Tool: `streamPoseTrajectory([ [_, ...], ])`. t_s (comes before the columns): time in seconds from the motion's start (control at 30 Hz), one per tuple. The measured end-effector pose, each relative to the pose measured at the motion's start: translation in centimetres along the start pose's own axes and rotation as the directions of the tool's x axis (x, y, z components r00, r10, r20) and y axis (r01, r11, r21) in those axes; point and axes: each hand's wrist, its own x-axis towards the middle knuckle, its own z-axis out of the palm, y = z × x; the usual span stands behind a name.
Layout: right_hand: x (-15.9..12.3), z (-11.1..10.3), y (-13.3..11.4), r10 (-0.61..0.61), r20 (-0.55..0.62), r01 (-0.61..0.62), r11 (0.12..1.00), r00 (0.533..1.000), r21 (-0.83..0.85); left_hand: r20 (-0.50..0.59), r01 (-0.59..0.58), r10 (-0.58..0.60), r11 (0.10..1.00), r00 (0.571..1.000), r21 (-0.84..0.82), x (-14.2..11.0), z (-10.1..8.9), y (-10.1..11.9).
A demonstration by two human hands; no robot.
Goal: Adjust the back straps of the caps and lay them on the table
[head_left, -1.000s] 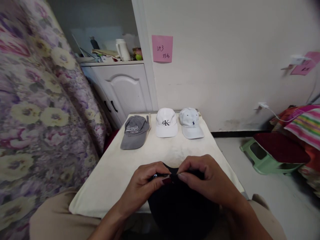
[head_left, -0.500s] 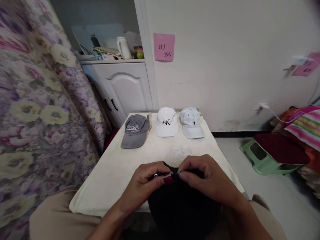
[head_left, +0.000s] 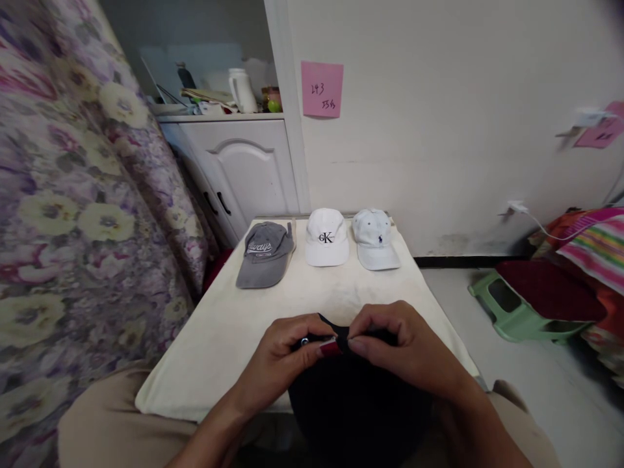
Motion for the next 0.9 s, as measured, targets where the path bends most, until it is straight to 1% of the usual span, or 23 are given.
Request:
streamPoseTrajectory([
  [0.17, 0.1, 0.0, 0.1, 0.032, 0.019, -0.032, 0.999, 0.999, 0.016, 0.003, -0.026, 0.026, 1.0, 1.0, 0.016, 0.1, 0.1, 0.1],
  [0.37, 0.1, 0.2, -0.1, -0.002, -0.033, 0.001, 0.999, 0.999, -0.044, 0.004, -0.028, 0.028, 0.999, 1.0, 0.02, -0.1, 0.2, 0.0],
  [0.5, 0.1, 0.2, -0.1, -0.006, -0.018, 0.005, 0.998, 1.0, -0.066, -0.002, -0.015, 0.015, 1.0, 1.0, 0.027, -0.2, 0.2, -0.1],
  [0.57, 0.2, 0.3, -0.1, -0.012, -0.042, 0.009, 0.998, 0.999, -0.063, -0.008, 0.004, -0.003, 1.0, 1.0, 0.015, -0.2, 0.3, -0.1],
  [0.67, 0.2, 0.4, -0.1, -0.027, -0.123, 0.022, 0.999, 0.992, -0.043, -0.019, 0.022, -0.024, 0.998, 1.0, -0.054, -0.2, 0.4, -0.3],
  [0.7, 0.2, 0.4, -0.1, -0.034, -0.14, 0.029, 0.999, 0.99, -0.037, -0.026, 0.014, -0.016, 0.996, 1.0, -0.085, -0.2, 0.4, -0.4],
  [0.77, 0.1, 0.5, -0.2, -0.056, -0.147, 0.051, 0.998, 0.988, -0.032, -0.057, -0.044, 0.036, 0.989, 0.998, -0.142, -0.2, 0.4, -0.7],
  [0.83, -0.1, 0.8, -0.4, -0.09, -0.149, 0.085, 0.996, 0.985, -0.042, -0.1, -0.141, 0.125, 0.976, 0.987, -0.169, -0.2, 0.5, -1.0],
  [0.9, -0.3, 1.1, -0.5, -0.133, -0.16, 0.124, 0.99, 0.978, -0.067, -0.127, -0.231, 0.213, 0.96, 0.969, -0.155, -0.3, 0.6, -1.2],
])
